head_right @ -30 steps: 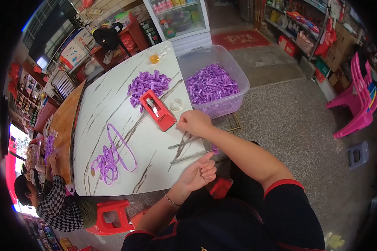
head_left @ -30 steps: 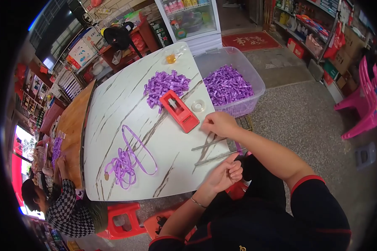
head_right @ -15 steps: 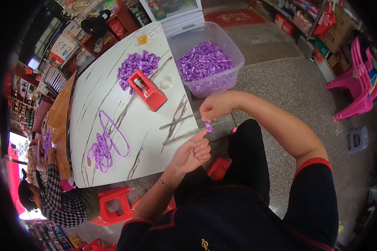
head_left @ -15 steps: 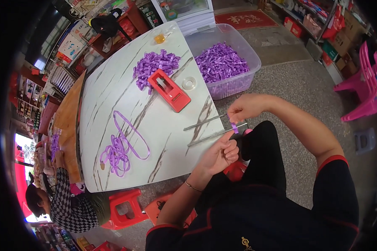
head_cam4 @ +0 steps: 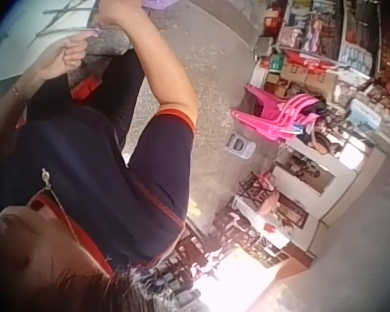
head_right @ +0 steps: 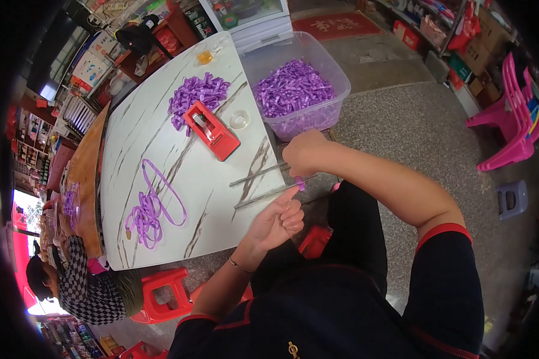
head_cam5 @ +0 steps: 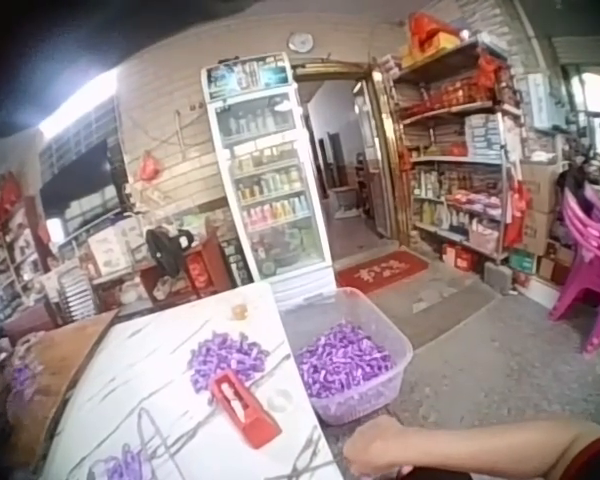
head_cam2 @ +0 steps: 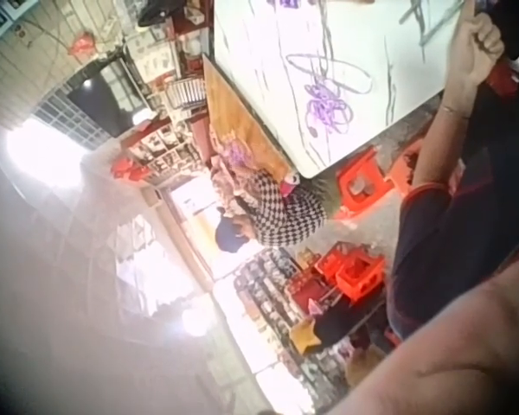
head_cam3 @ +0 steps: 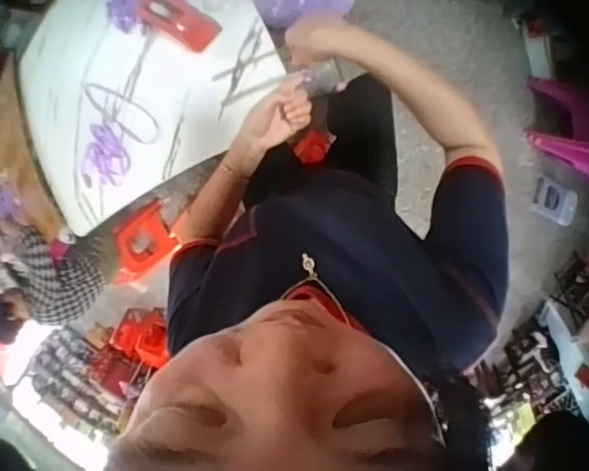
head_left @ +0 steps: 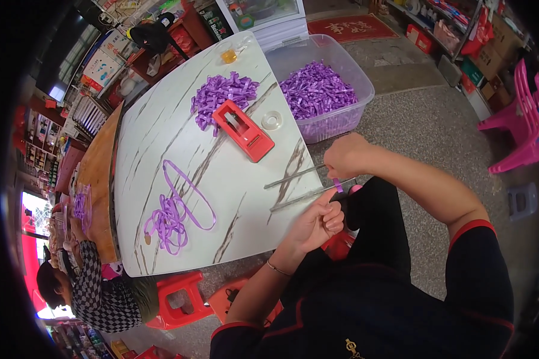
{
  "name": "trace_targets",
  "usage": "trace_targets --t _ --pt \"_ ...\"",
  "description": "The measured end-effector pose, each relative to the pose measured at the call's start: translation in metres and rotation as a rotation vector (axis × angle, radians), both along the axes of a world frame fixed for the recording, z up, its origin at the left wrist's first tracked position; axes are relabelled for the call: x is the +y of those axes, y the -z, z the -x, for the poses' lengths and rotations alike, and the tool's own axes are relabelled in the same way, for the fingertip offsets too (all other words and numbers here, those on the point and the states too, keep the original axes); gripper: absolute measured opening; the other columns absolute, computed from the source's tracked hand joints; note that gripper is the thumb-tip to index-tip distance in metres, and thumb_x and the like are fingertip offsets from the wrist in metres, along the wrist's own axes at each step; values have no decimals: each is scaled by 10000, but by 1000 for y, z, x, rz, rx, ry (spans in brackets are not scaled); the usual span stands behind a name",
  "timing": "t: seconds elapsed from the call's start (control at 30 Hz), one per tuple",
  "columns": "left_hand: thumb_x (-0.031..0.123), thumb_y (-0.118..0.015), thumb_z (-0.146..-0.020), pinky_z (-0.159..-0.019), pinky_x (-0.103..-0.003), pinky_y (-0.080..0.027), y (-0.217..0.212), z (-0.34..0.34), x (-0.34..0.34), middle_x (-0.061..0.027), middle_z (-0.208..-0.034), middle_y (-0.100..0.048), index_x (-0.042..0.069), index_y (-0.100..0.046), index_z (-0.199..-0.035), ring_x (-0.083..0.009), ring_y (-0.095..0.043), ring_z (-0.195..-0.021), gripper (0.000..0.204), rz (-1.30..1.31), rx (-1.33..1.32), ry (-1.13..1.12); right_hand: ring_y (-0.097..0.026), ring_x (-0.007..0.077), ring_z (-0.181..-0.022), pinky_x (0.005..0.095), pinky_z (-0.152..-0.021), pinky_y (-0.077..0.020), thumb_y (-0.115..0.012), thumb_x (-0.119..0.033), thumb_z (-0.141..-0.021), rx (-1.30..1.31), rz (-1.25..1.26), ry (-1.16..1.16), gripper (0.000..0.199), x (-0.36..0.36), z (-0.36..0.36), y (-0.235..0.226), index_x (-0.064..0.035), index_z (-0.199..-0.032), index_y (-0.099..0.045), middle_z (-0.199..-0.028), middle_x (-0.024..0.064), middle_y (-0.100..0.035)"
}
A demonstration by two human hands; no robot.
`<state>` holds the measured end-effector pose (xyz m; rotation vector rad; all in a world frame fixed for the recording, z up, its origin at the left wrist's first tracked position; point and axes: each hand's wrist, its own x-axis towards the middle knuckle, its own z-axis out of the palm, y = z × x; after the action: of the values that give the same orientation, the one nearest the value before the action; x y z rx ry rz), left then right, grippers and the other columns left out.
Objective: The person picks up a purple ribbon, wraps it around two metal rods, and ties a knot to form a bow. They then slide the finished bow off the rods and place it onto the table.
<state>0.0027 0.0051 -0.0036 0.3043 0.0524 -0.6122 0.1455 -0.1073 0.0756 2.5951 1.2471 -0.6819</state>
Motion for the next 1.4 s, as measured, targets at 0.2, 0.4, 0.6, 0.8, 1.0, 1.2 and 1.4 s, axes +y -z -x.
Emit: trace_targets --t 0.2,0.4,0.6,0.8,1.0,1.2,1.4 --pt "86 -447 -828 -586 -233 -314 1 -1 0 9 -652 -331 135 -380 -1288 -106 -336 -606 468 -7 6 1 -626 270 -836 381 -680 -485 -623 -310 -710 8 43 64 289 2 1 -8 -64 -852 -677 -852 115 -656" --pt "82 -447 -827 -584 -233 -312 -1 -1 -2 10 -648 -327 130 -368 -1294 -105 -333 -602 477 -4 0 -1 -629 296 -791 381 -670 -494 -635 -526 -685 -110 1 92 487 -15 -2 -7 -60 -824 -673 -766 139 -644" --pt "57 -411 -829 -571 -232 -311 -2 1 1 9 -630 -325 135 -209 -1372 -104 -344 -584 585 -9 44 -13 -590 205 -616 337 -523 -450 -650 -535 -670 -23 -424 286 468 -58 -3 49 -68 -680 -623 -675 59 -609" --pt "62 -423 -821 -564 -231 -310 -5 -1 -3 8 -623 -325 128 -185 -1377 -102 -346 -577 608 -38 55 -11 -415 24 -530 169 -436 -314 -567 -269 -843 1705 -1207 1069 172 -71 10 170 -121 -929 -591 -714 -67 -511" --pt "95 -462 -823 -584 -228 -319 0 -1 -1 18 -643 -337 130 -363 -1303 -96 -351 -594 491 -13 -9 16 -493 64 -641 180 -513 -392 -553 -244 -858 2063 -1463 826 332 -18 38 174 -106 -1154 -494 -745 -36 -500" --pt "100 -476 -818 -584 -229 -324 -2 -2 -3 18 -651 -340 117 -326 -1327 -98 -357 -595 531 6 10 21 -437 56 -572 184 -489 -347 -538 -203 -866 2228 -1486 444 216 -14 27 182 -79 -1041 -513 -706 -32 -466" --pt "97 -483 -817 -556 -220 -304 -5 -1 -3 21 -620 -326 123 -232 -1367 -86 -341 -569 606 -30 44 -5 -375 34 -518 173 -452 -304 -559 -175 -854 2072 -1397 763 189 -28 24 180 -57 -998 -527 -677 -43 -460"
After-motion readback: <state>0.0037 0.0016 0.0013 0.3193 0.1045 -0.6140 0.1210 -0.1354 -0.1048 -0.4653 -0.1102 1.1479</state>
